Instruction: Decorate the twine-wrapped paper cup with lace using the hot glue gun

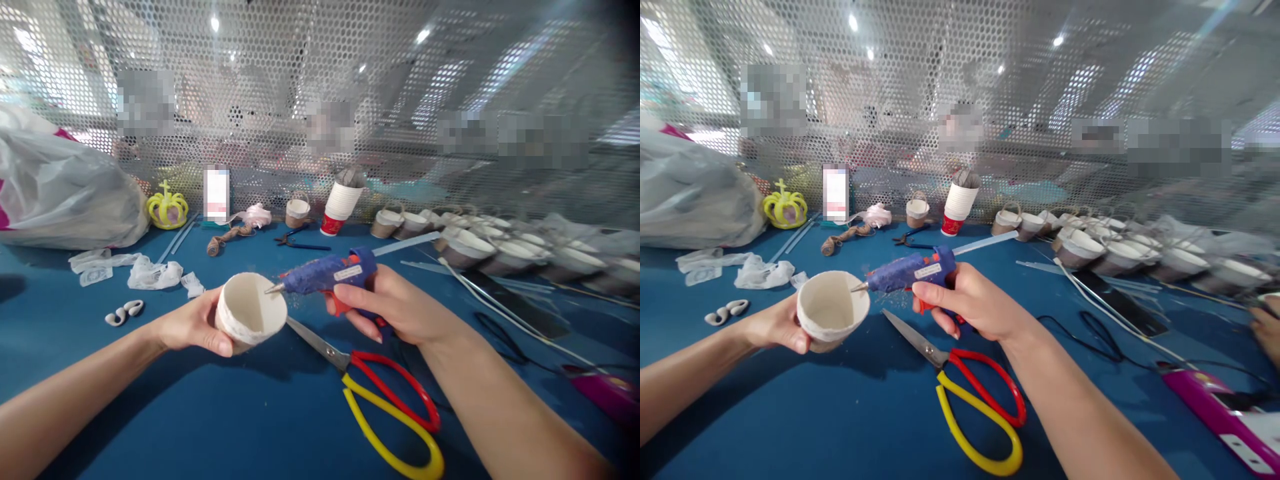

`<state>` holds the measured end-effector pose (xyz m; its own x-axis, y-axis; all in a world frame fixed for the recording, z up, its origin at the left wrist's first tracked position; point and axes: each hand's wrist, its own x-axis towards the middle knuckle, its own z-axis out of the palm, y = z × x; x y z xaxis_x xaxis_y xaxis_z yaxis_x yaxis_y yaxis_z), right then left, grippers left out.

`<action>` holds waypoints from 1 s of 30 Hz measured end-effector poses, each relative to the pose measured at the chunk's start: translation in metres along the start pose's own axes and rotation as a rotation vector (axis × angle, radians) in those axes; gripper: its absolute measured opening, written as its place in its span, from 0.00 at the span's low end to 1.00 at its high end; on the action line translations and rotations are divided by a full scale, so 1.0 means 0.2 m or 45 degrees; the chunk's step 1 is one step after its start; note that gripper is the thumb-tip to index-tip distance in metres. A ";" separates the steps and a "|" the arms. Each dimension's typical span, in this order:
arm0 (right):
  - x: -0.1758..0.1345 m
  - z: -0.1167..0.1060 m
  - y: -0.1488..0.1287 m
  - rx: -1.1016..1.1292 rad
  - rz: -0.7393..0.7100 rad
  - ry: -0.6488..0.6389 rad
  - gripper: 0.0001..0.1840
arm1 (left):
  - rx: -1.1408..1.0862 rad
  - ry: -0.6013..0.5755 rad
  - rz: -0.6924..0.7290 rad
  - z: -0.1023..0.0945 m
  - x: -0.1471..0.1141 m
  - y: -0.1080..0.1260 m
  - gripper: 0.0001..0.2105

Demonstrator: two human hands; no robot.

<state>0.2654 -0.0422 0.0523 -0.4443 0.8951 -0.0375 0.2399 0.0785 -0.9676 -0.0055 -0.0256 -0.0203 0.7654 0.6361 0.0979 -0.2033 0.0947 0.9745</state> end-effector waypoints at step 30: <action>-0.04 0.00 -0.06 -0.355 -0.113 0.144 0.17 | 0.539 0.212 0.090 0.00 0.01 0.03 0.34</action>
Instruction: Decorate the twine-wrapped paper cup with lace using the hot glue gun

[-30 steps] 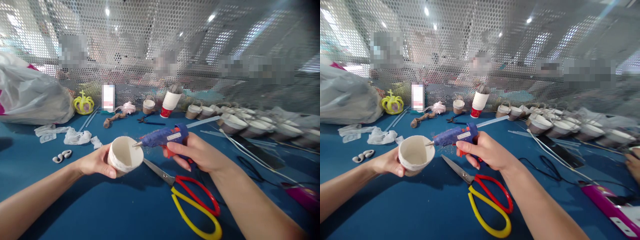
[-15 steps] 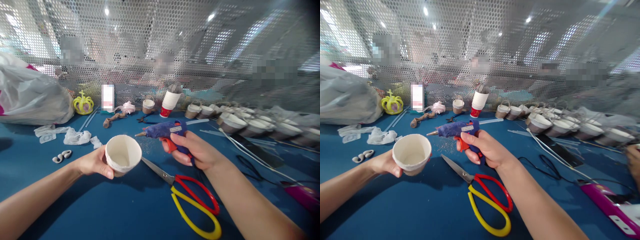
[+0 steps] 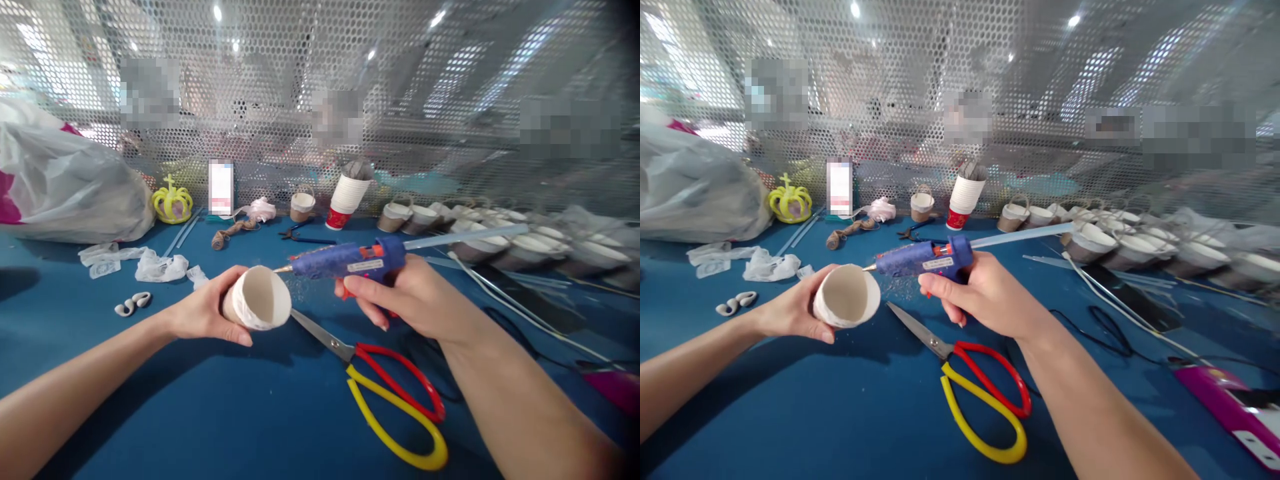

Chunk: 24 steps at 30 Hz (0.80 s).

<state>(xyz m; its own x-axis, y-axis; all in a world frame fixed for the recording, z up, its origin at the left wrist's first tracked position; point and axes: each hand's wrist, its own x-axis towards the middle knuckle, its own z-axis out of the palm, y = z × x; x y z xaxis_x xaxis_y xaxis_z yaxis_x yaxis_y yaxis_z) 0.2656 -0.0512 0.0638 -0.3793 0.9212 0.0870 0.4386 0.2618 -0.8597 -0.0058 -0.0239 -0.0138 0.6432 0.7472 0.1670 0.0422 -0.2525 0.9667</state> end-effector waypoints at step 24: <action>0.00 -0.02 -0.01 -0.104 0.092 -0.109 0.17 | -0.527 -0.223 -0.112 -0.01 -0.01 -0.02 0.33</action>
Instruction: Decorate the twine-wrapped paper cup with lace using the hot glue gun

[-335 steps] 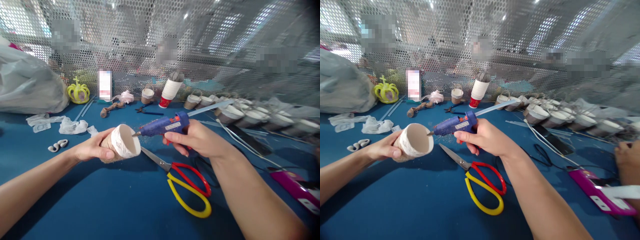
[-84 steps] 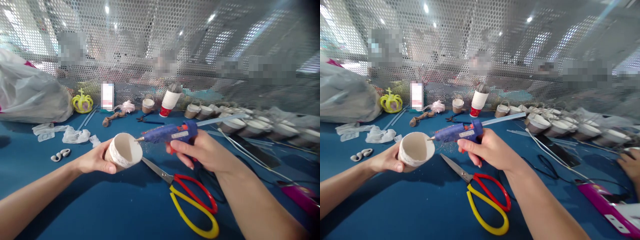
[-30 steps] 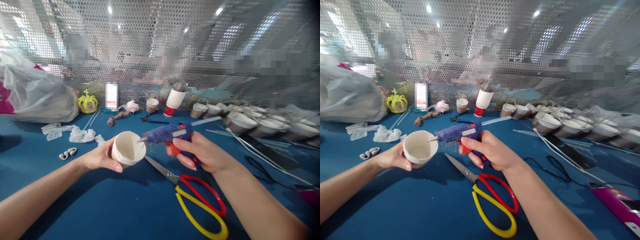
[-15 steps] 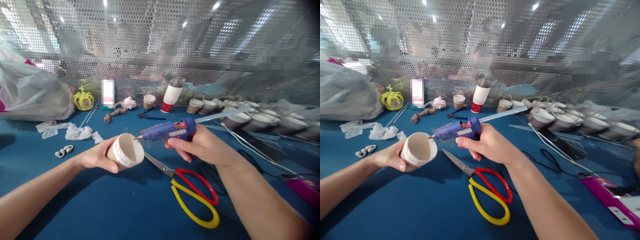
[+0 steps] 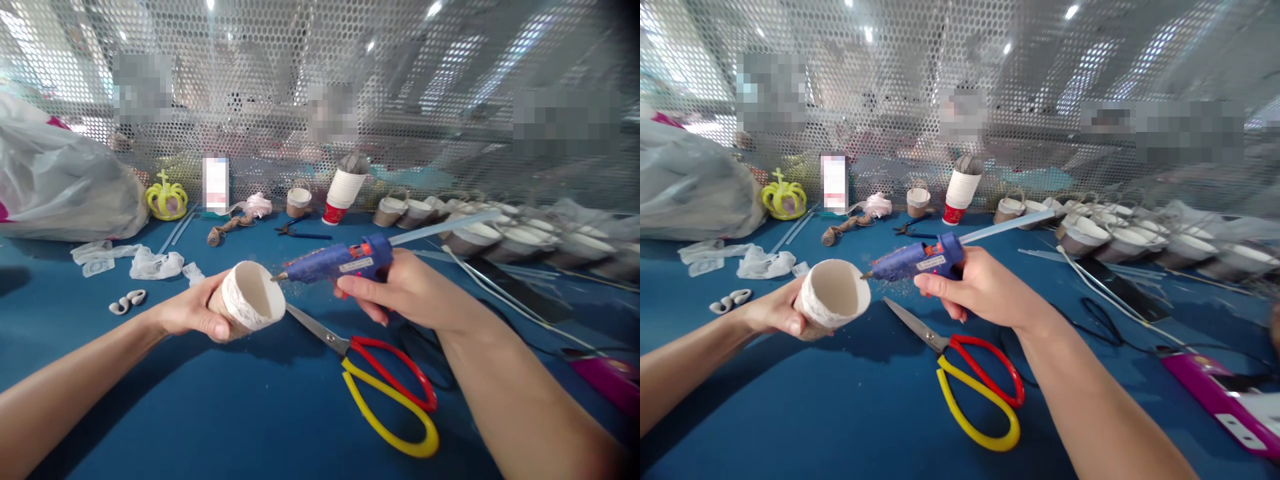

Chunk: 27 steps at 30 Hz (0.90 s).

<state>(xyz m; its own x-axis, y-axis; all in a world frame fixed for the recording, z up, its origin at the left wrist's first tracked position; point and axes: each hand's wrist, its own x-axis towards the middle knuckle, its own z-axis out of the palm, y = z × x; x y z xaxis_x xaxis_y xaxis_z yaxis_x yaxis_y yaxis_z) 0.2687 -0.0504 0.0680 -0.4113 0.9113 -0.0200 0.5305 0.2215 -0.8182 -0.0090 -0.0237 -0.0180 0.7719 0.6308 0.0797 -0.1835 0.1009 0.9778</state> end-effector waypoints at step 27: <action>-0.03 0.01 -0.04 -0.048 -0.018 0.054 0.17 | 0.655 0.304 0.340 0.01 -0.01 0.00 0.37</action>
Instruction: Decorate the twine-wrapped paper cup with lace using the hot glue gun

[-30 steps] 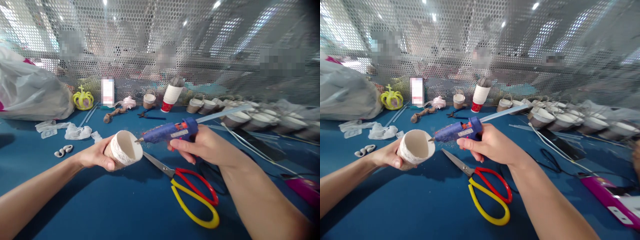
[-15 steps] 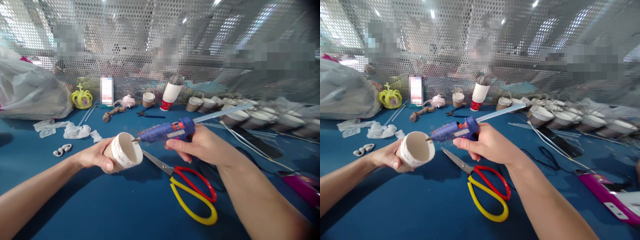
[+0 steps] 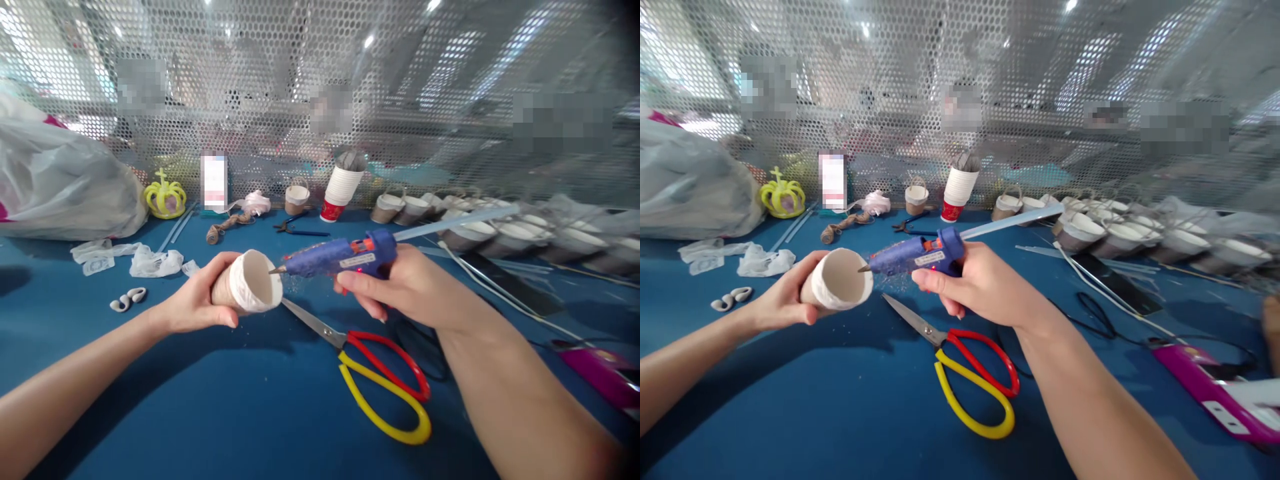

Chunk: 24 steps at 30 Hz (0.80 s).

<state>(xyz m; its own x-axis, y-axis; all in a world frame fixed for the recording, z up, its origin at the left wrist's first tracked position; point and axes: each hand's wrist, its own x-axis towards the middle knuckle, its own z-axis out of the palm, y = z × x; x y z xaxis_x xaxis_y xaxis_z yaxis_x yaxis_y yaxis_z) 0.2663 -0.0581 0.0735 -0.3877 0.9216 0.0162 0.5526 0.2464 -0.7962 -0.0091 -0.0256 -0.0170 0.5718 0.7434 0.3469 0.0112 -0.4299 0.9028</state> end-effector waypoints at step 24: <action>0.01 0.09 0.01 0.044 0.031 0.055 0.19 | 0.985 0.525 0.463 -0.01 0.02 0.00 0.34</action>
<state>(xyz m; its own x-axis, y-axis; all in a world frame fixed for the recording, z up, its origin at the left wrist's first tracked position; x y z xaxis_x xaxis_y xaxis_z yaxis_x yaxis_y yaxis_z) 0.2535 -0.0602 0.0612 -0.3417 0.9395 0.0222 0.5356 0.2141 -0.8169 -0.0084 -0.0211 -0.0146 0.3138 0.5560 0.7697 0.5143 -0.7809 0.3545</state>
